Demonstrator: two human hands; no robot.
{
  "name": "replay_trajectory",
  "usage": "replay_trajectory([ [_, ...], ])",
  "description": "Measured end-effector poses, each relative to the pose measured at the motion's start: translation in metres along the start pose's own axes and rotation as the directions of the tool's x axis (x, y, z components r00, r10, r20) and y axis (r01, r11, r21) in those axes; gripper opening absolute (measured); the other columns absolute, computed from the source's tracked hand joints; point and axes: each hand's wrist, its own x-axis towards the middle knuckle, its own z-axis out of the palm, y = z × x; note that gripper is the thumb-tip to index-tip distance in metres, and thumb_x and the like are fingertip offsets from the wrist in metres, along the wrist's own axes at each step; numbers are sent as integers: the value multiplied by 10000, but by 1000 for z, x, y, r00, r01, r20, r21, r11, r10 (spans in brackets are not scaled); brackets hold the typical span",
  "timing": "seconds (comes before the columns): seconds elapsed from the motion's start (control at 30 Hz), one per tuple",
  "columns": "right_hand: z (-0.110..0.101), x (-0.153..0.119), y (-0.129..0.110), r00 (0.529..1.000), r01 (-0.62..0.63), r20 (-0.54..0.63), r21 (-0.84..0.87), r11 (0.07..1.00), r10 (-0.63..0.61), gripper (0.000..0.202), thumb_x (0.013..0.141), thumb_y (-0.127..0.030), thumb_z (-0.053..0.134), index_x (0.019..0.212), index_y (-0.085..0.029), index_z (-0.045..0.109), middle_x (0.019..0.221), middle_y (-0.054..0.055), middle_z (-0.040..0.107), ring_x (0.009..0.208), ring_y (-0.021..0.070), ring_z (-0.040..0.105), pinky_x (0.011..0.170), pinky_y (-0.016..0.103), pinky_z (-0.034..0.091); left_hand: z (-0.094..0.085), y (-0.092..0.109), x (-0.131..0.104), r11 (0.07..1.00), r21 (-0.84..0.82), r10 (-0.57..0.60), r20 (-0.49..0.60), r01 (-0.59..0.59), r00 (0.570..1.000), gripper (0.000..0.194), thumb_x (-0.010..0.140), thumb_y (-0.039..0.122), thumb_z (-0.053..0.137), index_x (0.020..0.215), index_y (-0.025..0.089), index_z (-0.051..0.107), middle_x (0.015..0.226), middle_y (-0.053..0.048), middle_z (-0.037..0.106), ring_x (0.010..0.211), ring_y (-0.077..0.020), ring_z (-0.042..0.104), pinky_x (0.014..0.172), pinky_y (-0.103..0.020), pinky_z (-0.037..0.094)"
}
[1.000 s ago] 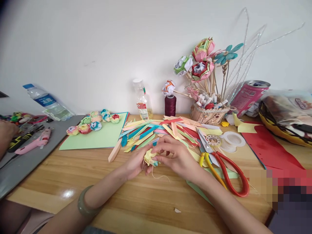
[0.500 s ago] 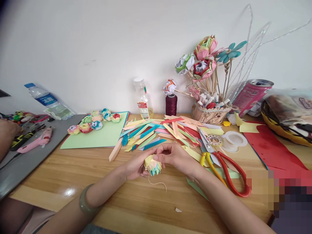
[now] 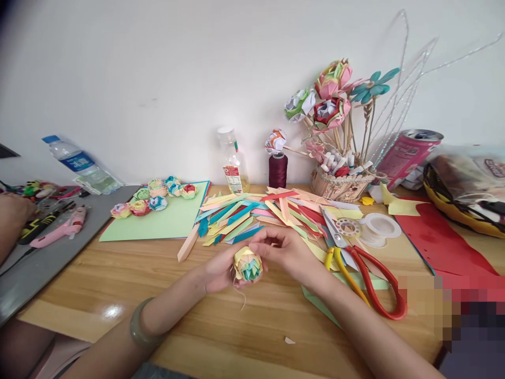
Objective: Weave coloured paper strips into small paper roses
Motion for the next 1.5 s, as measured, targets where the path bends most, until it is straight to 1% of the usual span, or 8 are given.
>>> replay_trajectory([
  [0.13,-6,2,4,966,40,-253,-89,995,-61,303,728,-475,597,755,-174,610,695,4,577,544,97,451,487,227,343,-6,2,1,976,-216,27,81,-9,996,481,804,538,383,820,108,597,567,-40,546,425,-82,442,387,-185,235],
  [0.27,-3,-1,1,974,140,-138,-267,953,-181,292,752,-461,587,843,-184,604,789,40,626,696,162,547,583,262,411,-6,3,0,933,-343,126,37,-106,991,465,816,540,374,813,129,591,578,-35,541,433,-94,434,394,-192,255],
  [0.47,5,-7,2,889,336,-21,-650,682,-457,325,671,-348,711,949,-228,592,975,63,610,923,234,534,804,370,428,-2,0,1,918,-382,99,-33,-104,995,521,821,582,320,831,134,585,646,-36,563,468,-95,477,416,-203,348],
  [0.83,-4,-9,-2,822,412,-29,-658,630,-569,233,751,-159,536,974,-223,556,971,68,605,924,226,548,783,371,448,-7,2,2,982,-151,116,38,-109,992,594,781,647,312,916,141,593,630,-19,562,413,-61,458,391,-177,321],
  [1.03,-3,-3,2,929,173,-251,-353,919,-271,249,803,-320,502,1020,-203,472,1065,90,534,807,171,558,632,300,472,-4,3,2,890,-57,437,-183,-453,881,351,792,471,510,976,177,562,833,-44,638,658,-104,601,610,-214,465],
  [1.2,-4,2,2,996,-77,41,-20,997,78,535,706,-449,604,1142,-191,434,1021,90,573,648,135,583,532,264,455,0,5,-3,803,113,594,-221,-585,773,299,756,314,609,1026,200,547,1030,-40,617,853,-137,604,728,-244,465],
  [1.3,-7,3,2,992,-62,103,-43,997,66,366,689,-435,630,921,-156,578,783,28,593,595,111,533,547,244,435,0,4,-4,781,142,625,-214,-609,751,349,703,260,656,1030,207,548,1058,-43,611,896,-163,592,706,-256,472],
  [1.5,-15,-2,-2,987,18,-155,-203,979,-50,317,761,-460,556,668,-161,599,590,-7,526,537,104,468,520,226,395,1,3,-2,743,188,668,-253,-642,700,290,711,200,629,986,210,537,1012,-18,598,785,-116,590,673,-239,487],
])
